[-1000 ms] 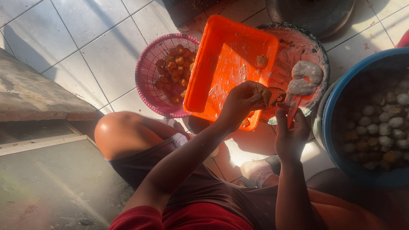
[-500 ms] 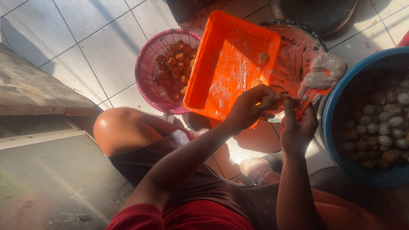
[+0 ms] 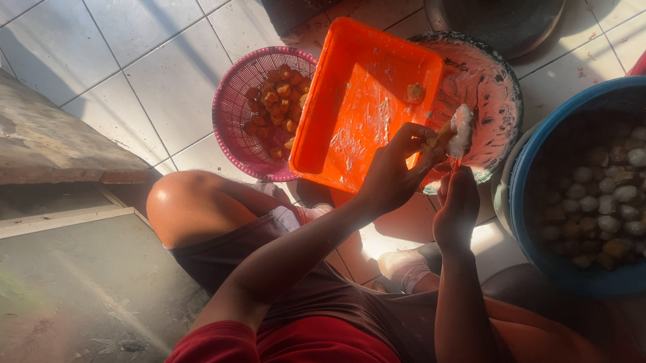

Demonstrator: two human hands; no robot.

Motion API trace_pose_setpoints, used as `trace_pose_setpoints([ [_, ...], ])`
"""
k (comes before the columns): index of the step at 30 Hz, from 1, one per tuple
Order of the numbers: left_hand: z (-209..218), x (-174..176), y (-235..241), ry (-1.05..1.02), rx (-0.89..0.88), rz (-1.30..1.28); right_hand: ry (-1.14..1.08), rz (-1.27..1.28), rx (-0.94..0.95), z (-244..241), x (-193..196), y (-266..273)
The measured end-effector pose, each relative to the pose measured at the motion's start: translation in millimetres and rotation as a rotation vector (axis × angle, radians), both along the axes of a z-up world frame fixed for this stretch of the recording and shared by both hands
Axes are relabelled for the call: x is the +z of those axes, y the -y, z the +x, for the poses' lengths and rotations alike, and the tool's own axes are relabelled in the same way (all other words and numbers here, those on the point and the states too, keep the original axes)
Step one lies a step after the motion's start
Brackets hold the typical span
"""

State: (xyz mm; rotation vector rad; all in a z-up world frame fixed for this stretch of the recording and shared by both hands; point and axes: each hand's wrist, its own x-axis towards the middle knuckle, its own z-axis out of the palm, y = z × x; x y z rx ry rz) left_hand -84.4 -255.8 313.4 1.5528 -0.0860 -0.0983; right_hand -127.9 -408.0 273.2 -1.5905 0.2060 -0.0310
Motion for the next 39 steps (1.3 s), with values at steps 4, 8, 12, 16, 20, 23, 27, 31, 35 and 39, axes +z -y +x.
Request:
trace_pose_setpoints([
  [4,-7.3,9.5,-0.3,0.003,-0.088,0.021,0.048,-0.121,-0.021,0.8,-3.7,6.8],
  [8,-0.7,11.3,-4.8,-0.206,-0.249,-0.668,0.387,-0.488,0.036,0.1,-1.0,14.8],
  [12,2.6,9.7,-22.1,-0.144,-0.416,-0.649,0.331,-0.46,-0.035,2.0,4.9,21.0],
  [16,3.9,7.2,-23.8,-0.075,-0.393,-0.563,0.429,-0.561,-0.069,1.9,11.1,23.5],
  [20,6.9,5.9,-12.2,0.054,-0.191,-0.204,0.551,-0.729,-0.13,-2.0,13.6,22.5],
  [23,14.3,12.1,-14.5,0.137,-0.09,-0.179,0.63,-0.807,-0.108,-0.7,16.5,24.9],
  [27,35.3,29.4,-39.9,0.498,0.094,0.443,0.374,-0.668,-0.096,-0.9,28.3,28.6],
  [31,51.3,40.5,-58.7,0.78,0.074,0.851,0.388,-0.658,-0.018,-14.3,43.3,20.1],
  [35,47.7,41.0,-54.2,0.844,0.048,0.859,0.331,-0.759,0.037,-18.8,46.9,10.5],
  [39,34.3,41.2,-44.3,0.581,0.073,0.468,0.178,-0.104,0.057,-10.7,36.0,11.6],
])
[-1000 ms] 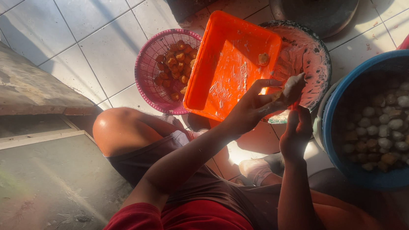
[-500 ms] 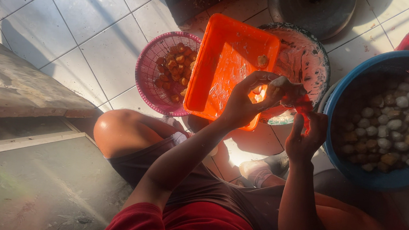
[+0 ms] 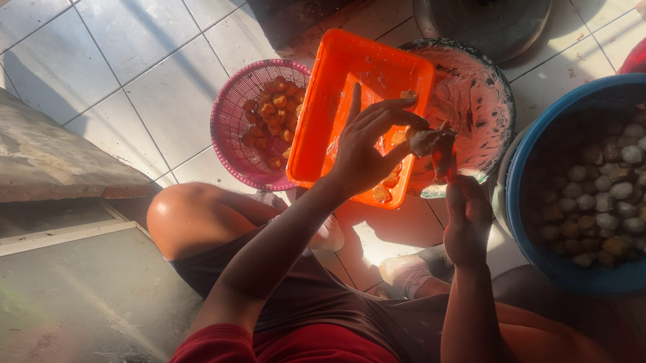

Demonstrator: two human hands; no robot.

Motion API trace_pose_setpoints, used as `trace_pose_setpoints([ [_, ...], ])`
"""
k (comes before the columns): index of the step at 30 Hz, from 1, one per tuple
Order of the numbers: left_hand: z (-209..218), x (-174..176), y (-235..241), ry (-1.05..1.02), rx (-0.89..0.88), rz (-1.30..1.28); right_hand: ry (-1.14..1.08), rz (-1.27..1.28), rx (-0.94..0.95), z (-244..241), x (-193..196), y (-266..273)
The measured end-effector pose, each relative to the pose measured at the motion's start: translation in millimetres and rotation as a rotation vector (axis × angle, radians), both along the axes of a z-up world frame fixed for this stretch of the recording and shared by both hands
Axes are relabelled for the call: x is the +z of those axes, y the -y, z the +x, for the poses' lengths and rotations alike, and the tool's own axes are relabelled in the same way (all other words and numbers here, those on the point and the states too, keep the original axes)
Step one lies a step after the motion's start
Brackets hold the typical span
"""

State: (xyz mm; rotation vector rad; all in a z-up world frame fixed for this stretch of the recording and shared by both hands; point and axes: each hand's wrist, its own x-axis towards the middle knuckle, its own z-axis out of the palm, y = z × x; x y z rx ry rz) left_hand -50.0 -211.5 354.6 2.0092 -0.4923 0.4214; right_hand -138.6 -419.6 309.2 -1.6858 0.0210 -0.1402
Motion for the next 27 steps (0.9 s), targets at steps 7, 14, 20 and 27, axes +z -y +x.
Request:
trace_pose_setpoints([
  [7,-9.5,-52.1,24.1,-0.381,-0.203,-0.658,-0.572,0.659,0.119,2.1,-43.0,0.6],
  [14,6.3,-206.4,36.9,-0.852,0.167,-0.684,-0.587,0.84,0.005,-1.9,-57.1,16.9],
  [20,37.5,-263.9,56.8,-0.839,0.259,-0.536,-0.569,0.781,-0.043,2.2,-54.7,26.4],
  [27,79.3,-214.5,-32.4,-0.328,0.361,-0.486,-0.577,0.72,-0.234,41.1,-85.9,68.6],
])
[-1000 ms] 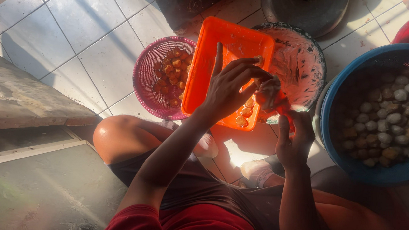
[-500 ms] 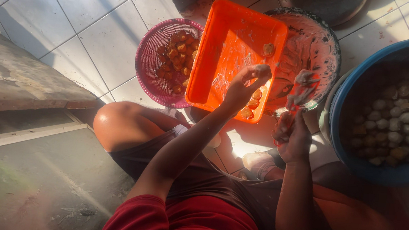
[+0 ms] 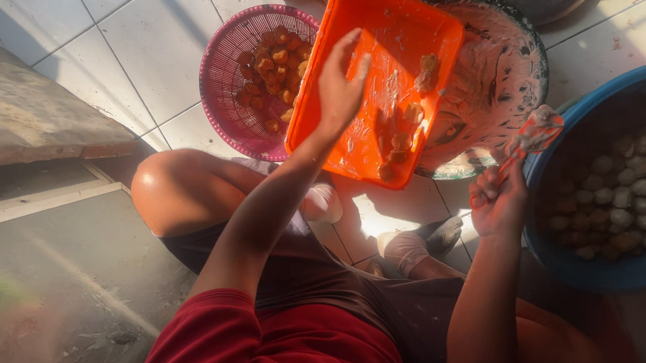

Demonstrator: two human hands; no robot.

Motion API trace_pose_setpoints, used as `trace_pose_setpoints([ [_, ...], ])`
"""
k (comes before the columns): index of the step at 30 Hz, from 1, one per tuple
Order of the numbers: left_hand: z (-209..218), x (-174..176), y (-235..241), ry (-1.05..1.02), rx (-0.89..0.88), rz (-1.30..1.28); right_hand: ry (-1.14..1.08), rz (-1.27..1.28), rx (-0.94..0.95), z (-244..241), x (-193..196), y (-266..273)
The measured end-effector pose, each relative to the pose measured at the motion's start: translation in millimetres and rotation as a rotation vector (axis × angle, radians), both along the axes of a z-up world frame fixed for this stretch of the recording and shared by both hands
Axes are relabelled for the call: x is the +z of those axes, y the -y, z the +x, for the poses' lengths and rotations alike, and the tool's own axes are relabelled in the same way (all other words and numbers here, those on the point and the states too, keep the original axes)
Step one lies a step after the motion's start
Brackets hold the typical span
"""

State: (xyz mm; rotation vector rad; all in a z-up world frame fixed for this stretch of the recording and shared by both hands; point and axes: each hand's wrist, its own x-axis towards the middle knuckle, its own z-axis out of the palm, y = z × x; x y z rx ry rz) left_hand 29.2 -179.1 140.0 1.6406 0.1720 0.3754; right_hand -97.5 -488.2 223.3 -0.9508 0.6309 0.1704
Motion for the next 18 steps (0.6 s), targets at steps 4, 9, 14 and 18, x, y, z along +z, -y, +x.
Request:
trace_pose_setpoints([
  [4,7.9,-16.2,-111.8,-0.288,0.497,0.073,-0.087,-0.023,-0.055,35.7,-55.8,14.0],
  [9,-43.9,-107.3,-156.9,-0.986,0.149,0.513,-0.177,0.094,-0.049,72.5,-130.7,2.3],
  [14,-83.2,-174.6,-144.1,-0.955,-0.292,0.93,-0.292,0.204,-0.172,86.2,-174.1,-6.6],
  [18,-82.8,-185.0,-150.4,-0.963,-0.273,1.076,-0.413,0.072,-0.316,111.3,-189.6,-11.0],
])
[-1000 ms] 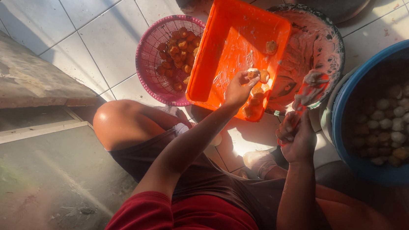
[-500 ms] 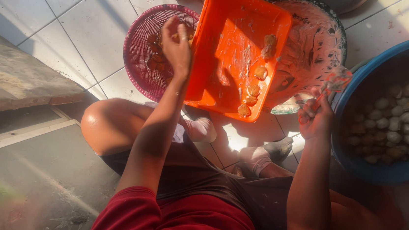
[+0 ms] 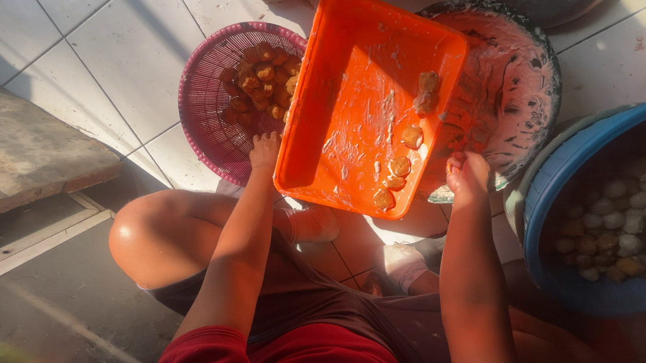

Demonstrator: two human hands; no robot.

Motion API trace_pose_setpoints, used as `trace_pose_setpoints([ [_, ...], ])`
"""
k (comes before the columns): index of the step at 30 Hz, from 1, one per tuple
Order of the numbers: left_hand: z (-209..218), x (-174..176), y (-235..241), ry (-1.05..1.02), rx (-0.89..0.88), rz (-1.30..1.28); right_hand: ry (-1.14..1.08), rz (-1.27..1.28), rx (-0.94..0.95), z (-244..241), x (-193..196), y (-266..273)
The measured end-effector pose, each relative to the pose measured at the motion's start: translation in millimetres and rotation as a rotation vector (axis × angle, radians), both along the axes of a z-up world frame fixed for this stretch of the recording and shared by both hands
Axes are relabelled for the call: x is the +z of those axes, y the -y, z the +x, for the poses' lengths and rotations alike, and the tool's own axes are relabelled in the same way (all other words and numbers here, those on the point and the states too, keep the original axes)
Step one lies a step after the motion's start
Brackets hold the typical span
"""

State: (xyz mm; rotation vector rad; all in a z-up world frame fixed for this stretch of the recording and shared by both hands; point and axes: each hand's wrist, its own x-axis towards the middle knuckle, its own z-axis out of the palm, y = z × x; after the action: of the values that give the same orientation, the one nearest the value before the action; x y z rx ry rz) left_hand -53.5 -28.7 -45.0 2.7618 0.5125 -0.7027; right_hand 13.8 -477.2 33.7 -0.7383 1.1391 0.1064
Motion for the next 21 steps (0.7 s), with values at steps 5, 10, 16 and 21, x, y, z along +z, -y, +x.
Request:
trace_pose_setpoints([
  [5,-2.9,-1.0,-7.2,0.247,0.063,0.128,0.02,-0.163,0.188,32.2,-1.9,7.2],
  [10,-3.2,2.0,-28.3,0.037,0.404,-0.119,0.219,-0.206,0.319,47.1,20.5,9.3],
  [16,24.1,37.6,-39.6,0.198,0.421,-0.099,0.586,-0.232,0.428,24.4,78.3,1.4],
  [21,86.9,113.3,-36.2,0.603,0.718,-0.211,0.61,-0.177,0.429,-11.3,149.0,-18.2],
])
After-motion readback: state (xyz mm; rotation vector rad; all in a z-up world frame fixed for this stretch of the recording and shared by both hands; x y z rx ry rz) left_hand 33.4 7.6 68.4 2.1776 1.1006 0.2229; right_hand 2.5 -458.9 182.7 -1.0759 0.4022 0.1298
